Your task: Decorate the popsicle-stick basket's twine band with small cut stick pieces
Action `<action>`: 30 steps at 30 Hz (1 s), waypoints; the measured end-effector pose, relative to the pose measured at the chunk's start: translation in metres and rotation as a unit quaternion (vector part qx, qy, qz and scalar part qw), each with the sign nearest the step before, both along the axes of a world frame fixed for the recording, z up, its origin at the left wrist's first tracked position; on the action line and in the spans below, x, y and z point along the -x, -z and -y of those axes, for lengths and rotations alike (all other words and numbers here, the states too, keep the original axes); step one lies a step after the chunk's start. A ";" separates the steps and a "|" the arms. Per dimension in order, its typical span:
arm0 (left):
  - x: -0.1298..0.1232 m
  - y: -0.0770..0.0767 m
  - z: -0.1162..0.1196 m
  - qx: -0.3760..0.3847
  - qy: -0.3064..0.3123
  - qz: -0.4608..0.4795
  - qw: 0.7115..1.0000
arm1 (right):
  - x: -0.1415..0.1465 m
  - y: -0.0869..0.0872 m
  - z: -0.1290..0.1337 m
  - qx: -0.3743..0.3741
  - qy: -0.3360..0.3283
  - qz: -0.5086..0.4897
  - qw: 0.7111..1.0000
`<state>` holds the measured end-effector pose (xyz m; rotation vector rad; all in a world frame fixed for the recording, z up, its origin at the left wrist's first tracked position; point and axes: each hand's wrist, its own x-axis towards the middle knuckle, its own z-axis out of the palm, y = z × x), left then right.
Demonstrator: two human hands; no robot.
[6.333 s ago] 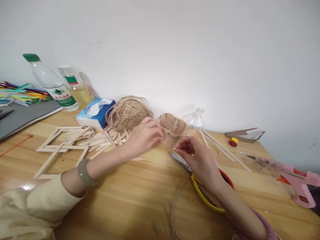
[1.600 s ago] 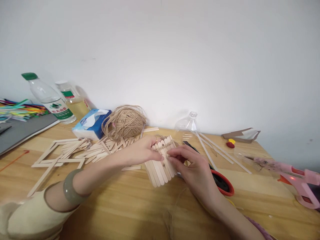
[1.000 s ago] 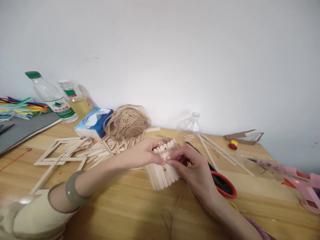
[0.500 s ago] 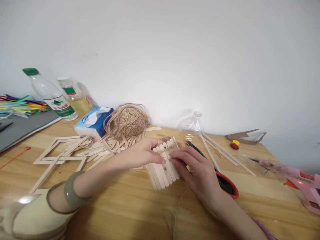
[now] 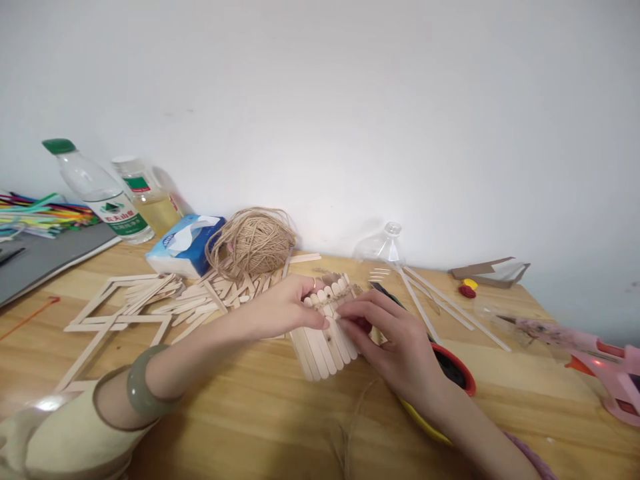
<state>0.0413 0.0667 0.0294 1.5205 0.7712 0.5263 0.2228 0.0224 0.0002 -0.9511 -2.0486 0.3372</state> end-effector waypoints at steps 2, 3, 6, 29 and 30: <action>0.000 0.001 0.000 0.012 0.000 -0.003 1.000 | 0.001 0.001 0.001 0.000 -0.002 -0.006 1.000; 0.000 0.001 0.001 0.017 0.000 -0.002 1.000 | 0.001 0.002 0.002 -0.004 -0.002 -0.009 1.000; -0.001 0.001 0.002 0.019 -0.003 0.005 1.000 | 0.002 0.006 0.005 -0.022 0.006 -0.009 1.000; 0.003 0.000 -0.002 -0.067 0.018 -0.025 0.997 | 0.005 0.010 0.004 -0.067 0.038 0.012 0.997; 0.004 -0.001 -0.003 -0.109 0.024 -0.047 0.993 | 0.005 0.010 0.003 -0.071 0.042 0.015 0.996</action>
